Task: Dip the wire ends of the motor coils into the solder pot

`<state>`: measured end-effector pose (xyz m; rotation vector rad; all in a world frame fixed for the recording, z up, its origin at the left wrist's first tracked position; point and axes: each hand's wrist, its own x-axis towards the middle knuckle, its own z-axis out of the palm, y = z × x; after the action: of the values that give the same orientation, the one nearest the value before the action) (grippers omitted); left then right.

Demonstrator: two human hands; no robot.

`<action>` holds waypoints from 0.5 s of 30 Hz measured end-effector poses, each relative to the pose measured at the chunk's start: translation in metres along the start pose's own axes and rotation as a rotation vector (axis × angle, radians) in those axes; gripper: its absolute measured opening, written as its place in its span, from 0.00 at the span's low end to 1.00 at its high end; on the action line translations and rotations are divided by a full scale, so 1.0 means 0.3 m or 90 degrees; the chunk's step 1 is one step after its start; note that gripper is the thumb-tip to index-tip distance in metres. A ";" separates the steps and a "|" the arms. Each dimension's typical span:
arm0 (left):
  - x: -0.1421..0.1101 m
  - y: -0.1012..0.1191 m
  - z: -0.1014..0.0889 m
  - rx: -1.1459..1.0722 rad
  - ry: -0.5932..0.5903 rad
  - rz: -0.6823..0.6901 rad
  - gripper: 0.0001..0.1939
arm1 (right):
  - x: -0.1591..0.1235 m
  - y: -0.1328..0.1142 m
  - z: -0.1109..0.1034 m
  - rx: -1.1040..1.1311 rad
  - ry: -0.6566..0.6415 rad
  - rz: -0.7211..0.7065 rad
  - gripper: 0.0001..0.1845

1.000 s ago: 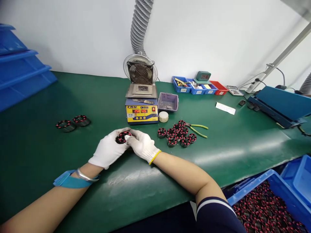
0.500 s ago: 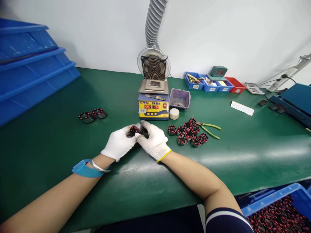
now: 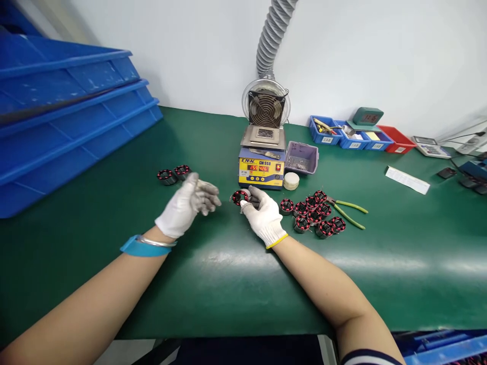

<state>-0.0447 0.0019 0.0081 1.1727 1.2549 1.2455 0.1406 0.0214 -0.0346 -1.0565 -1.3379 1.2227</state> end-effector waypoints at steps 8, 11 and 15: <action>-0.035 0.014 0.069 0.080 0.007 0.047 0.09 | -0.013 -0.013 0.008 -0.029 -0.015 0.003 0.28; -0.028 0.030 0.032 -0.019 0.140 0.083 0.09 | -0.006 -0.018 0.010 -0.001 0.001 0.026 0.29; -0.029 0.001 0.047 0.179 0.088 0.120 0.14 | -0.006 -0.020 0.014 0.014 0.010 0.028 0.29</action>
<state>-0.0302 -0.0059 0.0086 1.4542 1.4846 1.3366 0.1368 0.0184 -0.0287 -1.0830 -1.2929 1.2569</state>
